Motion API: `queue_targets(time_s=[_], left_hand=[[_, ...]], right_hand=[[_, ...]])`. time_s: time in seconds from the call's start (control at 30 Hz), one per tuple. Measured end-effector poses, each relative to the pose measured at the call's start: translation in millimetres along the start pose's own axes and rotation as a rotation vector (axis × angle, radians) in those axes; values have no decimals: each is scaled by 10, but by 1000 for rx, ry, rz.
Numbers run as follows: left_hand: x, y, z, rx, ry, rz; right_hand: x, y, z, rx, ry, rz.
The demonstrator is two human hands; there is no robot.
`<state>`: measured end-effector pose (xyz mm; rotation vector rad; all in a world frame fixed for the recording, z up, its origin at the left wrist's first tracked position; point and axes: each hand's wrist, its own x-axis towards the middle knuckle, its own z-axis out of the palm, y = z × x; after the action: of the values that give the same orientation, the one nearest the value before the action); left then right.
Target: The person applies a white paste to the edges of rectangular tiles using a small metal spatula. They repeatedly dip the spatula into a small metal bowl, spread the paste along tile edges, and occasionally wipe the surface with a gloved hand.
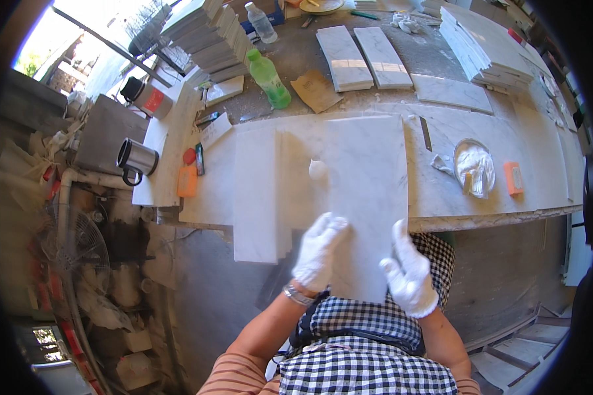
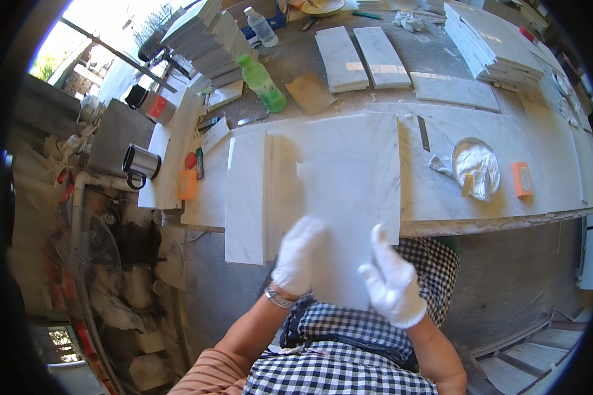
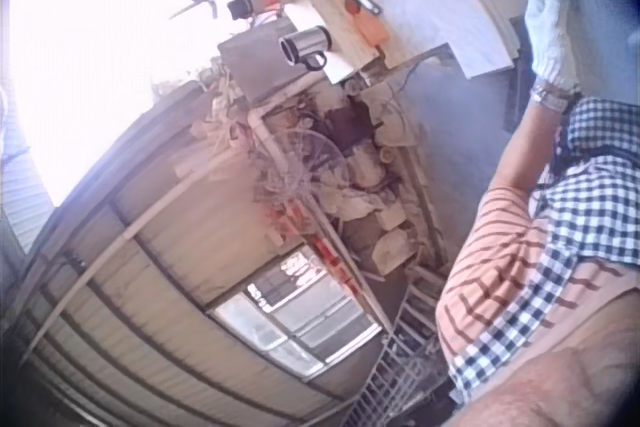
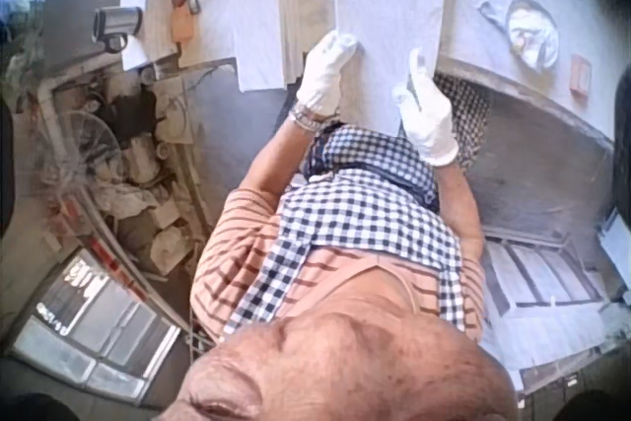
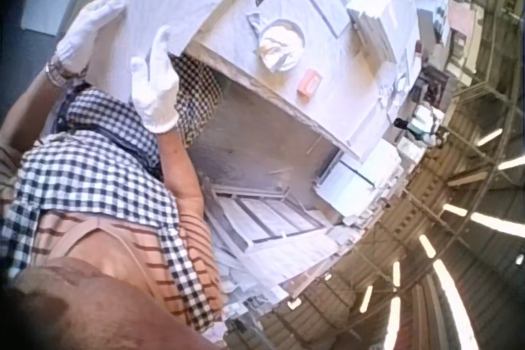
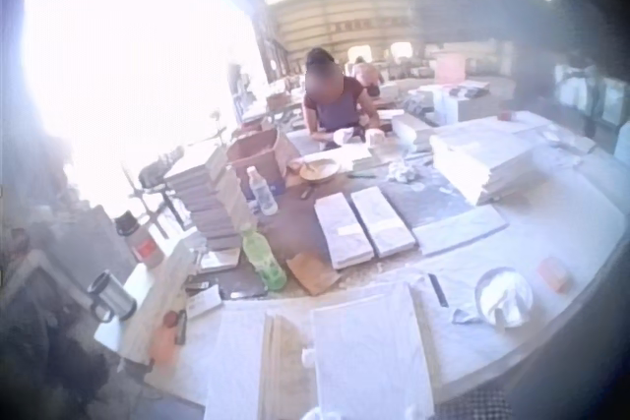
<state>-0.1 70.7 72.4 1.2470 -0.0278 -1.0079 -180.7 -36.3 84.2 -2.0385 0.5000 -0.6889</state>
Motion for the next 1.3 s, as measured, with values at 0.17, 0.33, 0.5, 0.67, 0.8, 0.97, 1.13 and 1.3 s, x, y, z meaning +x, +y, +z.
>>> queue_targets(time_s=[0.17, 0.33, 0.5, 0.67, 0.8, 0.97, 1.13, 1.3], left_hand=[[123, 505, -680, 261, 161, 321], [374, 868, -1317, 488, 285, 396], [591, 983, -1825, 494, 211, 288], [647, 1185, -1778, 734, 492, 366], [457, 1392, -1445, 845, 565, 728], [133, 830, -739, 1020, 146, 834], [99, -67, 8, 1259, -327, 290], [78, -237, 131, 1189, -323, 258]], right_hand=[[-168, -44, 176, 54, -294, -55], [-189, 50, 189, -88, -221, -154], [-142, 98, 157, -77, -235, -94], [-126, 137, 126, -17, -243, 21], [-108, 233, 14, -165, -131, 38], [-43, 377, -127, -208, 139, 151], [-75, 490, -185, -337, 197, 342], [-119, 624, -86, -301, 198, 363]])
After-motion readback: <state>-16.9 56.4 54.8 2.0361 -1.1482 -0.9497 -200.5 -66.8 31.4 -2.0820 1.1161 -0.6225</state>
